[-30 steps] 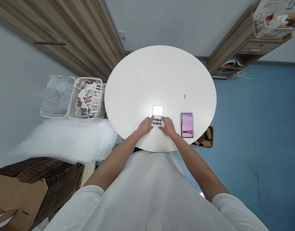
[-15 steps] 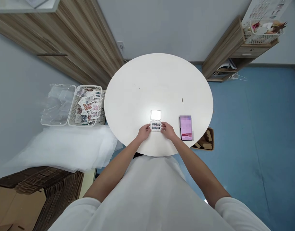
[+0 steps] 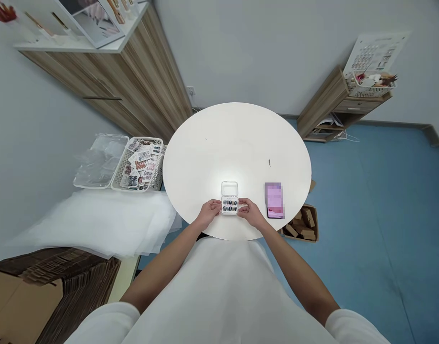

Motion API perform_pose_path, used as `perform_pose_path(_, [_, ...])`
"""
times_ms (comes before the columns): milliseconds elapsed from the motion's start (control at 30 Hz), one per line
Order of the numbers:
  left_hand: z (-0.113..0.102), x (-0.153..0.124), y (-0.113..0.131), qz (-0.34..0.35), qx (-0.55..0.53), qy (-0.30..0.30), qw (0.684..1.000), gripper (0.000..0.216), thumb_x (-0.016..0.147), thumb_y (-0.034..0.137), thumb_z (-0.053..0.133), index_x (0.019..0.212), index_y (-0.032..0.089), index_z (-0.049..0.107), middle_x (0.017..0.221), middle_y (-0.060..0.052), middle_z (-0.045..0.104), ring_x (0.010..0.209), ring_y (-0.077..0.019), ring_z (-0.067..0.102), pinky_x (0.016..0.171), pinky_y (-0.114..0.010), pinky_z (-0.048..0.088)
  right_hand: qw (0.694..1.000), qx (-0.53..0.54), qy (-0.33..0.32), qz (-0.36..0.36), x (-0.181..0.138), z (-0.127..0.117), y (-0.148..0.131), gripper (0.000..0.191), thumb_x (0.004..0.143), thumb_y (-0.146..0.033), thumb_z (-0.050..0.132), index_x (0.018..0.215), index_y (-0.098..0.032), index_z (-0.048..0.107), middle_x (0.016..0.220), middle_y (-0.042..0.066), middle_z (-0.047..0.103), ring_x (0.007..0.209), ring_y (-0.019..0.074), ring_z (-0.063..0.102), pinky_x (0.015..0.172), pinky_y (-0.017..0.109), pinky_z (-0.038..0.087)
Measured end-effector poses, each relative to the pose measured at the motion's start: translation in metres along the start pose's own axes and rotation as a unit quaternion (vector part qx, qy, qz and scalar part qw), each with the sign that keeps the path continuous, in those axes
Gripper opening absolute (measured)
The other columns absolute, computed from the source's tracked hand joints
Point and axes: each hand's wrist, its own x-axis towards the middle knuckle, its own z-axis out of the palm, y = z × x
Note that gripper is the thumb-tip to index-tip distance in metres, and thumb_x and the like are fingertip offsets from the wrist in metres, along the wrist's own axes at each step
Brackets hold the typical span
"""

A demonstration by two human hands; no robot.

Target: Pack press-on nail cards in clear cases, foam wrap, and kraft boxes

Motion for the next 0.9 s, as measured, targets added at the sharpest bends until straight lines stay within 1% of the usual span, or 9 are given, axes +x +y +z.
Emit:
perform_pose_path(67, [0.002,-0.006,0.008,0.001,-0.012,-0.010,1.000,0.038,0.061,0.036,0.069,0.090,0.016,0.055,0.081,-0.005,0.063,0.068,-0.0101,0.055,0.068,-0.028,0.042,1.000,0.011,-0.006,-0.008,-0.006,-0.006,-0.011,0.047,0.061,-0.021,0.064,0.106,-0.024,0.051,0.109,0.005,0.053,0.073,0.0093,0.056,0.071,0.029,0.046])
perform_pose_path(200, [0.009,-0.016,0.025,0.011,-0.031,-0.029,0.999,0.039,0.060,0.036,0.071,0.090,0.016,0.056,0.081,-0.004,0.063,0.071,-0.0107,0.056,0.069,-0.028,0.043,0.999,0.032,0.005,-0.011,-0.011,-0.019,-0.033,0.036,0.068,-0.032,0.062,0.102,-0.023,0.056,0.103,0.005,0.059,0.078,0.0115,0.058,0.078,0.031,0.044])
perform_pose_path(333, [0.014,-0.023,0.037,0.020,-0.040,-0.050,0.998,0.037,0.061,0.034,0.071,0.091,0.016,0.057,0.084,-0.006,0.063,0.077,-0.0125,0.057,0.069,-0.028,0.044,0.998,0.057,0.006,0.017,-0.007,-0.026,-0.051,0.034,0.073,-0.041,0.056,0.102,-0.022,0.058,0.102,0.005,0.060,0.077,0.0121,0.059,0.079,0.031,0.043])
perform_pose_path(433, [0.018,-0.027,0.041,0.026,-0.045,-0.058,0.997,0.035,0.062,0.033,0.071,0.090,0.016,0.058,0.081,-0.005,0.063,0.073,-0.0112,0.057,0.069,-0.028,0.044,0.997,0.078,-0.007,0.023,-0.002,-0.025,-0.060,0.034,0.074,-0.043,0.056,0.102,-0.023,0.058,0.099,0.004,0.061,0.076,0.0113,0.059,0.078,0.030,0.044])
perform_pose_path(533, [0.022,-0.031,0.043,0.025,-0.056,-0.060,0.996,0.033,0.062,0.032,0.071,0.089,0.017,0.058,0.079,-0.004,0.063,0.069,-0.0095,0.056,0.070,-0.028,0.044,0.995,0.100,-0.007,0.011,-0.001,-0.022,-0.066,0.035,0.071,-0.040,0.059,0.103,-0.024,0.056,0.095,0.002,0.063,0.075,0.0111,0.058,0.077,0.029,0.044])
perform_pose_path(700, [0.023,-0.037,0.044,0.014,-0.081,-0.067,0.994,0.033,0.062,0.029,0.071,0.090,0.016,0.058,0.078,-0.004,0.063,0.066,-0.0084,0.056,0.067,-0.027,0.045,0.993,0.120,-0.002,-0.017,-0.007,-0.017,-0.067,0.036,0.069,-0.038,0.062,0.102,-0.025,0.054,0.093,0.001,0.064,0.076,0.0124,0.058,0.075,0.030,0.045])
perform_pose_path(800, [0.024,-0.039,0.043,0.000,-0.106,-0.072,0.992,0.032,0.062,0.026,0.072,0.089,0.016,0.058,0.080,-0.004,0.063,0.066,-0.0078,0.056,0.066,-0.025,0.045,0.992,0.118,-0.009,-0.034,-0.010,-0.017,-0.068,0.035,0.069,-0.038,0.061,0.101,-0.026,0.053,0.093,0.001,0.064,0.078,0.0125,0.058,0.075,0.030,0.045])
perform_pose_path(900, [0.026,-0.040,0.042,-0.006,-0.137,-0.066,0.988,0.030,0.063,0.024,0.071,0.089,0.016,0.058,0.080,-0.004,0.062,0.068,-0.0075,0.057,0.066,-0.023,0.046,0.994,0.104,-0.017,-0.035,-0.012,-0.018,-0.069,0.034,0.072,-0.041,0.057,0.103,-0.028,0.052,0.097,0.001,0.062,0.076,0.0117,0.059,0.075,0.031,0.045])
